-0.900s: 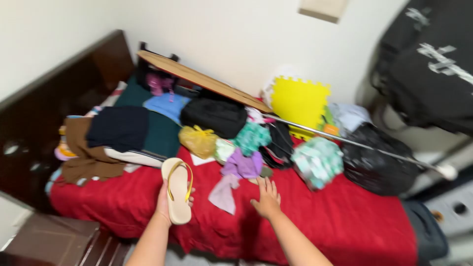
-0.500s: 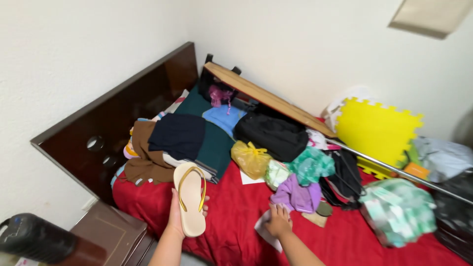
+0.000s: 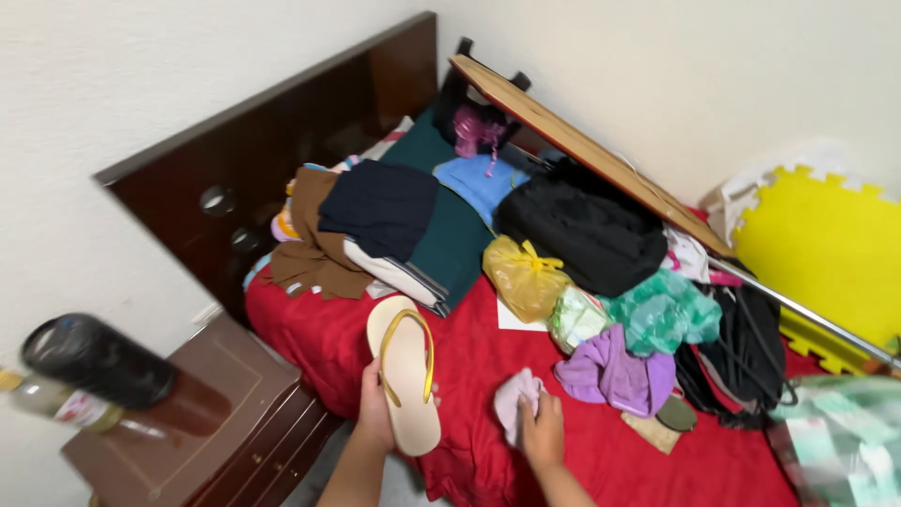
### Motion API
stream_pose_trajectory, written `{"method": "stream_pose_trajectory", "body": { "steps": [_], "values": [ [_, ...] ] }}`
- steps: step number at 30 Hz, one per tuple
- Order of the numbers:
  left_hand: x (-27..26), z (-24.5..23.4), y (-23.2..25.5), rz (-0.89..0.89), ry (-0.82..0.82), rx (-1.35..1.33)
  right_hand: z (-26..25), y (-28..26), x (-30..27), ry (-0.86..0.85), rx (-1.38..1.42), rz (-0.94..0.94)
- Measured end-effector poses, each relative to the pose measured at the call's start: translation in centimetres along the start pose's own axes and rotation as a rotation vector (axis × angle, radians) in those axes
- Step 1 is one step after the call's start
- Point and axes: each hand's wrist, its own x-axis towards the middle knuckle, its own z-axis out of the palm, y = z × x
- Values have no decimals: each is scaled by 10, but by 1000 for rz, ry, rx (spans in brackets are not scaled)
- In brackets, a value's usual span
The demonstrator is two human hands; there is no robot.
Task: The person wipes a flip-flop and other shoes with a cloth, wipes the top of a small shelf, then picks up pairs of shoes and sandals and places them onto a shoe rack, arranging them on the shelves.
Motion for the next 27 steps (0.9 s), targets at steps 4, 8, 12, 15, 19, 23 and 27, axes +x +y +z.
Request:
{"method": "stream_pose_trajectory", "body": {
  "steps": [4, 8, 12, 15, 19, 23, 27],
  "values": [
    [-29, 27, 2, 86, -31, 41, -42, -136, -32, 177, 301, -295],
    [-61, 57, -5, 203, -114, 31, -95, -269, -76, -42, 569, -517],
    [-79, 51, -28, 342, -41, 285, -126, -336, -77, -9, 456, -734],
    [-136, 92, -10, 385, -47, 289, -142, -374, -75, 11, 552, -631],
    [-176, 84, 24, 382, -153, 185, -164, -380, -143, -108, 692, -711],
    [-230, 94, 69, 487, -336, -17, -157, -394, -163, -202, 684, -993],
    [-244, 70, 75, 698, -234, 281, -163, -460, -168, -154, 771, -804]
  ]
}}
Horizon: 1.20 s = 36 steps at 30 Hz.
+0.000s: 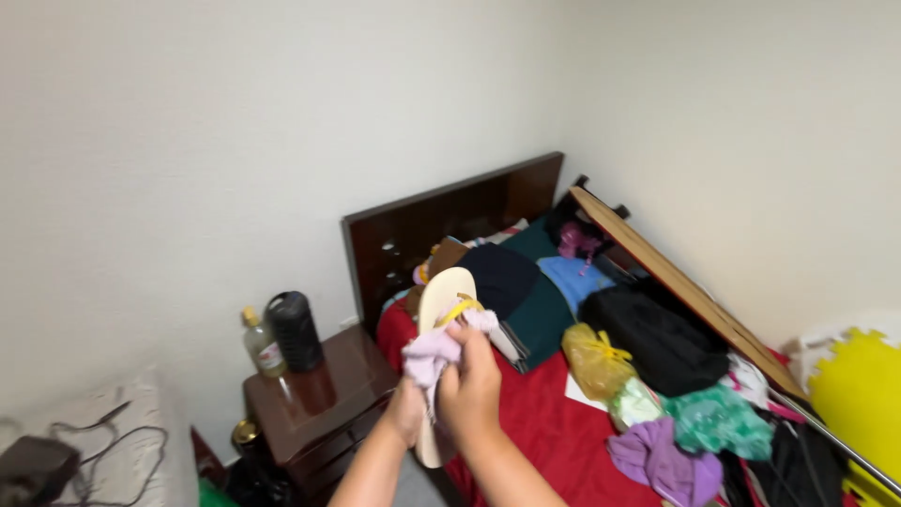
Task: The person wipes a flip-flop and other shoes with a cloth, wipes the top of a small shelf, then picks up pairs of shoes and sandals and places them onto a shoe rack, arranging them on the shelves.
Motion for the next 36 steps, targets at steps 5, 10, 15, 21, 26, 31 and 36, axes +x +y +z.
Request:
{"method": "stream_pose_trajectory", "body": {
  "steps": [5, 10, 15, 21, 26, 31, 36],
  "values": [
    [-13, -14, 35, 82, 100, 73, 21, 6, -70, -136, 60, -83],
    [-42, -22, 79, 138, 21, 46, -4, 69, -131, -465, 377, -43],
    [-54, -22, 82, 59, 82, 141, -44, 27, -11, 9, 173, 174],
    [-55, -37, 25, 414, -46, 413, 11, -62, 59, -435, -213, -597],
    [-78, -9, 46, 416, -12, 596, 33, 21, 92, -394, -236, -307],
    [-93, 5, 67, 135, 28, 376, 20, 42, 118, -379, 109, 70],
    [-81, -44, 46, 100, 36, 424, 37, -56, 83, -172, 20, -293]
  ]
}}
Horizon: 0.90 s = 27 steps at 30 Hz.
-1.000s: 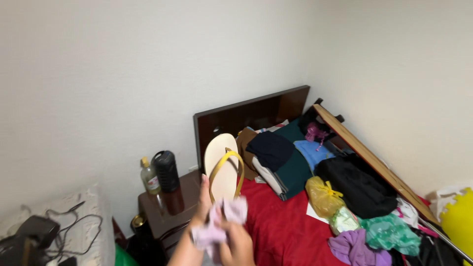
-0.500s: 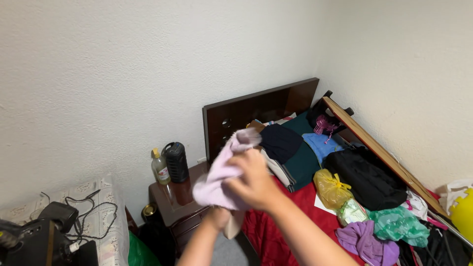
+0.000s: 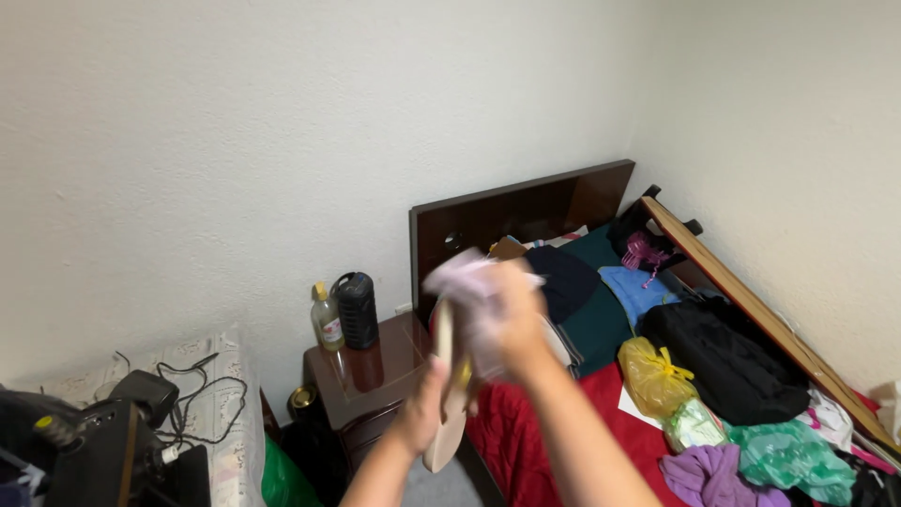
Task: The person wipes a flip-flop and other shoes with a cloth, wipes the top of a small shelf, then picks up pairs of shoes and sandals and places them onto a shoe rack, arranging them on the shelves.
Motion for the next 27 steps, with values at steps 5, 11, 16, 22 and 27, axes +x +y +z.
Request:
{"method": "stream_pose_trajectory", "body": {
  "steps": [5, 11, 16, 22, 27],
  "values": [
    [11, -29, -52, -180, 286, -162, 37, -28, -60, -113, -85, -104],
    [-11, -23, 55, 4, 162, -564, 32, -49, -132, -403, 198, 32],
    [-25, -32, 65, 335, -3, -592, 16, -52, -135, -417, 250, 41],
    [-4, -32, 30, 207, 362, -273, 35, -83, -76, 61, 137, -19],
    [-25, -43, 23, 257, 346, -278, 55, -66, -159, -322, 323, 49]
  ]
}}
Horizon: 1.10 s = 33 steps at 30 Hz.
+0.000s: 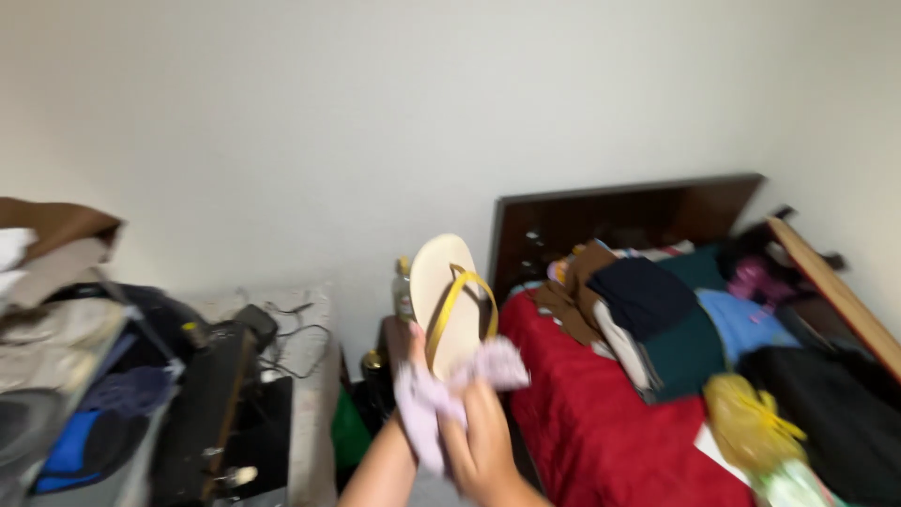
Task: The person wipes a flip-flop and other shoes with a cloth, wipes the top of a small shelf, then picks up pairs of shoes and sandals and places them onto a shoe rack, arranging them on the shelves.
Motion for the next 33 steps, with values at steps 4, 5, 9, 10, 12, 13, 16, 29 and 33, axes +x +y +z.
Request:
{"method": "stream_pose_trajectory", "body": {
  "steps": [4, 5, 9, 10, 12, 13, 16, 29, 33],
  "values": [
    [-34, 22, 74, -40, 155, -180, 9, 74, -59, -234, 91, 48],
    [-37, 21, 92, -22, 88, -172, 13, 104, -71, -169, 308, 293],
    [-67, -1, 133, -189, 38, -282, 5, 134, -9, 94, 892, 1064],
    [-82, -15, 132, -169, 73, -277, 5, 111, 9, 54, 903, 1077],
    [-112, -41, 131, -493, 39, -244, 2, 66, 48, -79, 1001, 1110],
    [-131, -53, 130, -474, 75, -245, 9, 79, 44, -119, 1011, 1123],
    [-180, -84, 134, -796, 26, -267, 38, 120, 31, -447, 1066, 963],
    [-340, -128, 170, -109, 710, -510, 172, 84, -29, -752, 1093, 1148],
    [-357, -176, 131, 145, 841, -294, 215, 67, -64, -601, 1054, 1127]
  ]
}}
